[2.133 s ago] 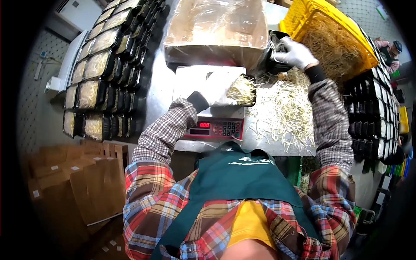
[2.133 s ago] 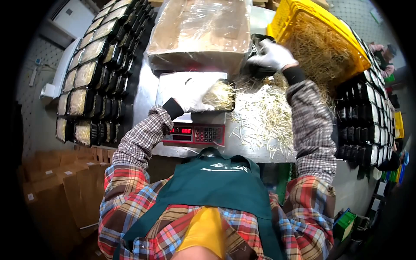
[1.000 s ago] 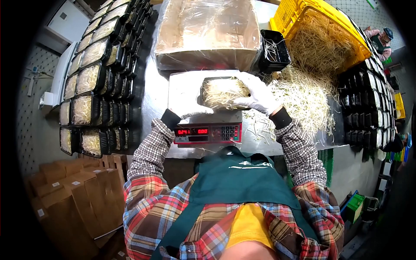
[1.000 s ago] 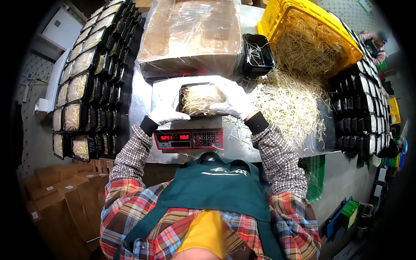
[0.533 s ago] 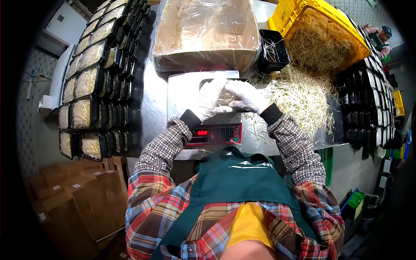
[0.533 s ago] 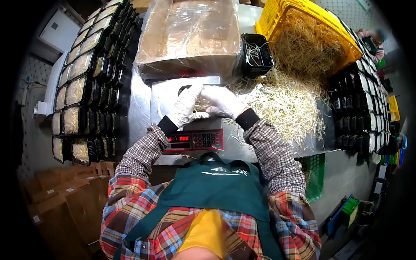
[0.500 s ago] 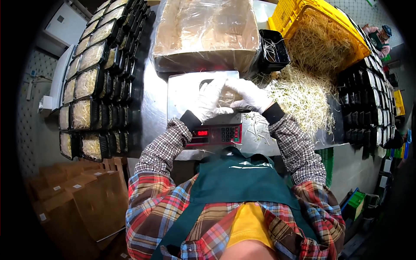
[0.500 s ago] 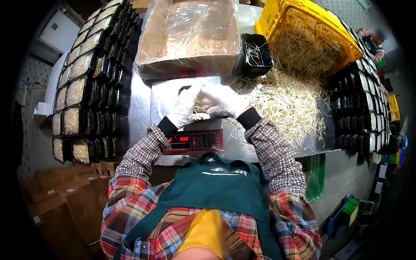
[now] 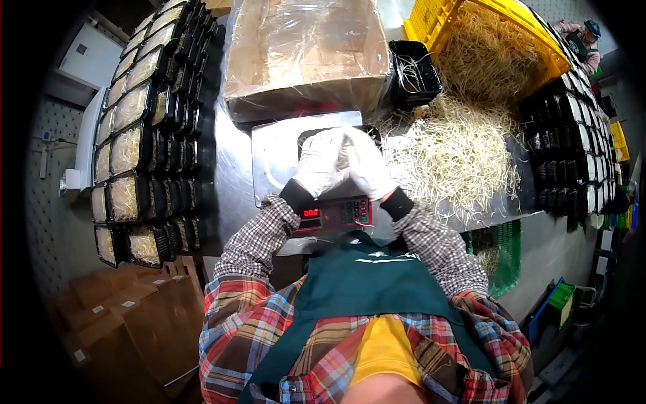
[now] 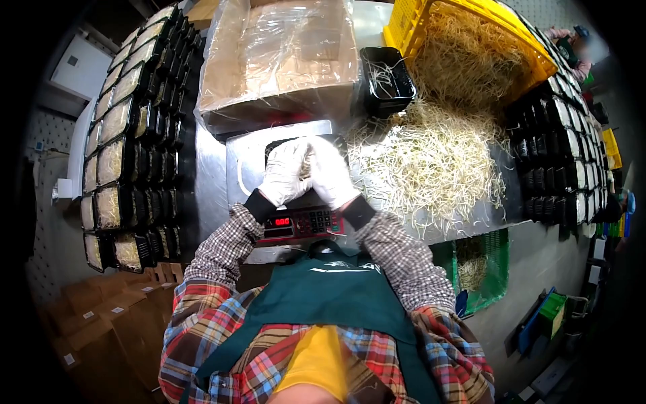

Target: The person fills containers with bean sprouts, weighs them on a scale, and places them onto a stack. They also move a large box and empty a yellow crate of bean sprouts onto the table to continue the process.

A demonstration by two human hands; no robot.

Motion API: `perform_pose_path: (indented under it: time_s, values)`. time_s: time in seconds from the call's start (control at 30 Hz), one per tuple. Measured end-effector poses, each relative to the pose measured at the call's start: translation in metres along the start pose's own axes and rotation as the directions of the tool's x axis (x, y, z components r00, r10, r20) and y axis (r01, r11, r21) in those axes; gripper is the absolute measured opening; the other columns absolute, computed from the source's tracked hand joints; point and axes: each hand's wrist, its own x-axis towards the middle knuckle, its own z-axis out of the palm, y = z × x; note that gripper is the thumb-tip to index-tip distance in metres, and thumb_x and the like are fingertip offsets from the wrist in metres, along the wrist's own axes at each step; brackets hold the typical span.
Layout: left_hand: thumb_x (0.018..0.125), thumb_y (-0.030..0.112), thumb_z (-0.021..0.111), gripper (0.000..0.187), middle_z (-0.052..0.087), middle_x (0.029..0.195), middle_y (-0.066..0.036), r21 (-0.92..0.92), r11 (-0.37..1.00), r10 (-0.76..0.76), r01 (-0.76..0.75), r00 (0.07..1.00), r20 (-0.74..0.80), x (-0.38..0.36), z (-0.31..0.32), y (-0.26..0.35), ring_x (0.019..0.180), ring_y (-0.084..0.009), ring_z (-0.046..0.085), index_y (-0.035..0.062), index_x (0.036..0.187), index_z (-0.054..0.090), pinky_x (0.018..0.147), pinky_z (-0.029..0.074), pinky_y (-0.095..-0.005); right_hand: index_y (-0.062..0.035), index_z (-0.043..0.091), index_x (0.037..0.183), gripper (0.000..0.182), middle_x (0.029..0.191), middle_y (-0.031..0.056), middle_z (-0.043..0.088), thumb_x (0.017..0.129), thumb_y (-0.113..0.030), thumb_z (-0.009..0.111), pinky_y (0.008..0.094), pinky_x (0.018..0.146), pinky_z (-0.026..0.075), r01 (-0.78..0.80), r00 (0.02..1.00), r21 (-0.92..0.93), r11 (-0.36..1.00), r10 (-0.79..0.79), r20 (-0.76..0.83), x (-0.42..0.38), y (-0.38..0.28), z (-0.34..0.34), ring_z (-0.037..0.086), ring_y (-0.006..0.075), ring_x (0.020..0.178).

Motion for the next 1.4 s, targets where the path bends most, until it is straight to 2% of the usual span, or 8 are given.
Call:
perform_pose_path:
  time_s: [0.17, 0.3, 0.37, 0.83, 1.03, 1.17, 1.3, 1.4]
  values:
    - [0.064, 0.051, 0.083, 0.097, 0.055, 0.130, -0.021, -0.176, 0.981, 0.052, -0.075, 0.990, -0.132, -0.011, -0.027, -0.004, 0.125, -0.0378, 0.049, 0.0024, 0.140, 0.046, 0.105, 0.039, -0.0489, 0.0004, 0.058, 0.128, 0.032, 0.122, 0.0160, 0.063, 0.099, -0.009, 0.046, 0.0365, 0.105, 0.043, -0.304, 0.944, 0.270, 0.913, 0.327, -0.040, 0.018, 0.003, -0.063, 0.058, 0.0277, 0.117]
    - [0.089, 0.026, 0.065, 0.054, 0.058, 0.129, -0.020, -0.091, 0.993, 0.042, -0.071, 0.955, -0.292, -0.001, 0.018, -0.012, 0.120, -0.0369, 0.053, 0.0055, 0.137, 0.052, 0.103, 0.041, -0.0471, -0.0013, 0.059, 0.128, 0.032, 0.122, 0.0159, 0.063, 0.100, -0.010, 0.045, 0.0373, 0.102, 0.044, -0.180, 0.971, 0.254, 0.950, 0.214, -0.110, 0.017, 0.009, -0.025, 0.058, 0.0285, 0.116]
    - [0.090, 0.015, 0.055, 0.029, 0.065, 0.108, -0.016, -0.029, 0.996, 0.069, -0.086, 0.924, -0.375, 0.008, 0.016, 0.001, 0.098, -0.0358, 0.060, 0.0046, 0.116, 0.064, 0.089, 0.047, -0.0454, -0.0019, 0.060, 0.125, 0.032, 0.120, 0.0173, 0.063, 0.097, -0.012, 0.048, 0.0397, 0.100, 0.045, 0.010, 0.995, -0.161, 0.987, -0.026, -0.093, 0.002, 0.010, 0.005, 0.058, 0.0313, 0.113]
    - [0.085, 0.012, 0.060, 0.026, 0.063, 0.102, -0.020, -0.089, 0.996, -0.026, -0.003, 0.945, -0.327, -0.012, 0.016, 0.019, 0.094, -0.0390, 0.058, -0.0008, 0.107, 0.063, 0.081, 0.046, -0.0466, -0.0124, 0.069, 0.103, 0.021, 0.096, 0.0082, 0.065, 0.083, -0.015, 0.065, 0.0412, 0.081, 0.049, 0.190, 0.971, -0.118, 0.975, -0.170, 0.168, 0.078, -0.011, -0.028, 0.059, 0.0303, 0.092]
    - [0.082, 0.012, 0.060, 0.009, 0.058, 0.089, -0.014, -0.155, 0.978, -0.169, 0.143, 0.971, -0.171, -0.009, 0.002, 0.028, 0.086, -0.0326, 0.057, 0.0039, 0.087, 0.059, 0.075, 0.043, -0.0463, -0.0109, 0.072, 0.096, 0.017, 0.095, 0.0102, 0.066, 0.081, -0.019, 0.071, 0.0403, 0.081, 0.051, 0.439, 0.605, 0.266, 0.858, -0.502, 0.618, 0.151, 0.004, 0.068, 0.061, 0.0310, 0.092]
    - [0.092, 0.025, 0.059, 0.038, 0.059, 0.127, -0.016, 0.012, 0.990, -0.140, 0.142, 0.985, -0.104, -0.016, -0.030, 0.049, 0.125, -0.0326, 0.050, 0.0047, 0.124, 0.060, 0.106, 0.035, -0.0537, -0.0077, 0.070, 0.084, 0.013, 0.089, 0.0145, 0.067, 0.079, -0.020, 0.068, 0.0435, 0.076, 0.053, 0.564, 0.352, -0.101, 0.819, -0.128, 0.927, 0.155, 0.035, 0.098, 0.065, 0.0337, 0.084]
    - [0.089, 0.017, 0.061, 0.016, 0.069, 0.109, -0.015, -0.222, 0.966, 0.054, -0.133, 0.942, -0.331, 0.018, -0.082, 0.006, 0.096, -0.0316, 0.066, 0.0064, 0.096, 0.071, 0.085, 0.053, -0.0419, -0.0053, 0.071, 0.085, 0.017, 0.082, 0.0179, 0.069, 0.083, -0.018, 0.061, 0.0441, 0.075, 0.055, 0.475, 0.542, -0.094, 0.875, -0.206, 0.815, 0.139, 0.106, -0.016, 0.069, 0.0356, 0.082]
    - [0.086, 0.017, 0.062, 0.013, 0.069, 0.090, -0.016, -0.167, 0.980, -0.146, 0.109, 0.963, -0.228, 0.100, -0.103, -0.058, 0.080, -0.0331, 0.064, 0.0065, 0.081, 0.068, 0.073, 0.052, -0.0434, -0.0102, 0.075, 0.081, 0.015, 0.080, 0.0130, 0.070, 0.084, -0.022, 0.067, 0.0400, 0.070, 0.056, 0.317, 0.551, -0.479, 0.819, 0.252, 0.795, 0.108, 0.133, -0.109, 0.069, 0.0304, 0.075]
